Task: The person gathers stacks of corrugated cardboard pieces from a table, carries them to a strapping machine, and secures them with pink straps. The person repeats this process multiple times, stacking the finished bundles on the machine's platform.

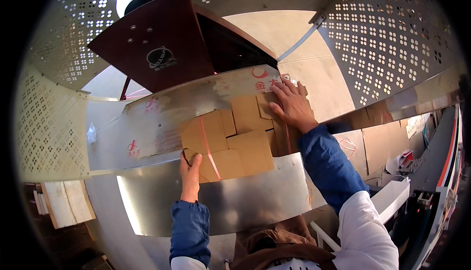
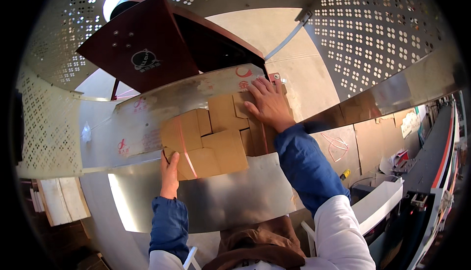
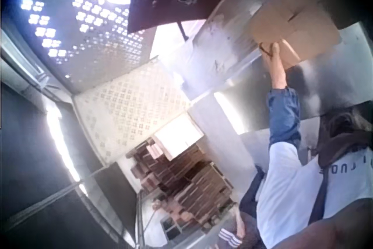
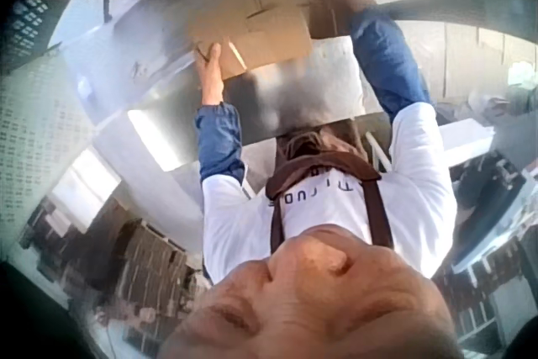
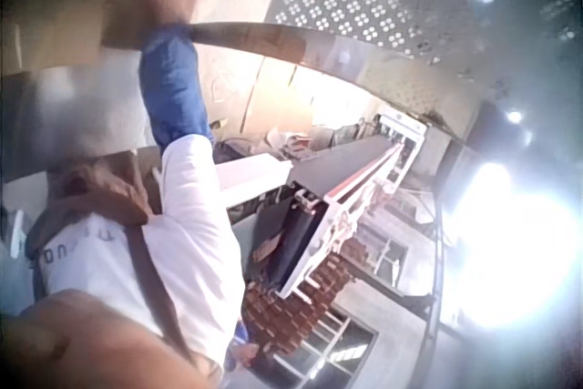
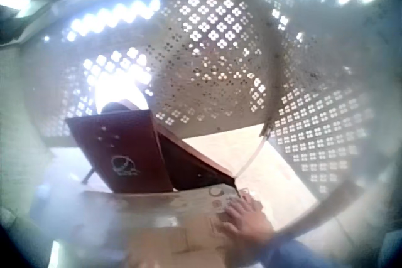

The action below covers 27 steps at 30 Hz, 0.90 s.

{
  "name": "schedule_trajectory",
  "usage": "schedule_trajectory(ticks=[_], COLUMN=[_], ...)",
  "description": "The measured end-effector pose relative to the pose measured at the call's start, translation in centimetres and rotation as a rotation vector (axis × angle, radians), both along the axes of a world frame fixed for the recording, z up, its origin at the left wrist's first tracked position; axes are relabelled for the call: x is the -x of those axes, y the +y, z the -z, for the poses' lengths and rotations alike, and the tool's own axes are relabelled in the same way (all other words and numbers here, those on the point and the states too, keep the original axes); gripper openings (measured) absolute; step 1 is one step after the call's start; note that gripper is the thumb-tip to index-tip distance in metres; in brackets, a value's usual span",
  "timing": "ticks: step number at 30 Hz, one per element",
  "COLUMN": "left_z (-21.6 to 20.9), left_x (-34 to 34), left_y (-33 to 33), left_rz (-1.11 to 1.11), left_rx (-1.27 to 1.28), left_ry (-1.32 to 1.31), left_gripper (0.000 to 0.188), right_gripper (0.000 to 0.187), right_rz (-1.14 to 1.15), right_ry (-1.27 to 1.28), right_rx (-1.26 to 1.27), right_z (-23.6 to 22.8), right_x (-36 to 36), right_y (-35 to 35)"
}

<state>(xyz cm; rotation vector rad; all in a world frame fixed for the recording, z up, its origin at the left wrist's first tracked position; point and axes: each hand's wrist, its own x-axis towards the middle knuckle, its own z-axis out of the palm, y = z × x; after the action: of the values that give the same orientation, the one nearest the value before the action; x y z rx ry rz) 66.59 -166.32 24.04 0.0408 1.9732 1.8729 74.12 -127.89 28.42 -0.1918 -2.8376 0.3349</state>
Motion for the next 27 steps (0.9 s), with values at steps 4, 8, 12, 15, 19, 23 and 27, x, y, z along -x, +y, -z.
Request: schedule_trajectory(ticks=[4,8,12,15,19,23,27], left_z=[-1.1,-1.9,-1.6,-1.5,-1.3,-1.2,0.2], left_x=[-0.3,-0.3,0.8,0.8,0.6,0.5,0.3], left_y=[0.4,0.4,0.6,0.9,0.4,0.1,-0.5], left_rz=[0.003,0.040,0.062,0.057,0.033,0.010,-0.054], left_rx=[0.030,0.048,0.046,0.036,0.015,-0.094,-0.113], left_ry=[-0.008,0.002,0.036,-0.010,-0.087,-0.190,-0.295], left_gripper=[0.069,0.071,0.071,0.074,0.078,0.070,0.063], right_gripper=[0.065,0.066,0.056,0.047,0.043,0.043,0.050], right_rz=[-0.387,-0.448,-0.487,-0.521,-0.612,-0.615,-0.605], right_ry=[0.047,0.003,-0.046,0.018,0.071,0.060,0.050], right_rx=[0.091,0.167,0.037,0.022,-0.030,-0.008,0.018], right_z=[-0.3,-0.9,0.2,0.1,0.6,0.6,0.0], right_x=[-2.0,-3.5,-3.5,-3.5,-4.7,-5.0,-5.2], right_y=[-1.5,-4.1,-4.2,-4.5,-4.6,-4.9,-5.4])
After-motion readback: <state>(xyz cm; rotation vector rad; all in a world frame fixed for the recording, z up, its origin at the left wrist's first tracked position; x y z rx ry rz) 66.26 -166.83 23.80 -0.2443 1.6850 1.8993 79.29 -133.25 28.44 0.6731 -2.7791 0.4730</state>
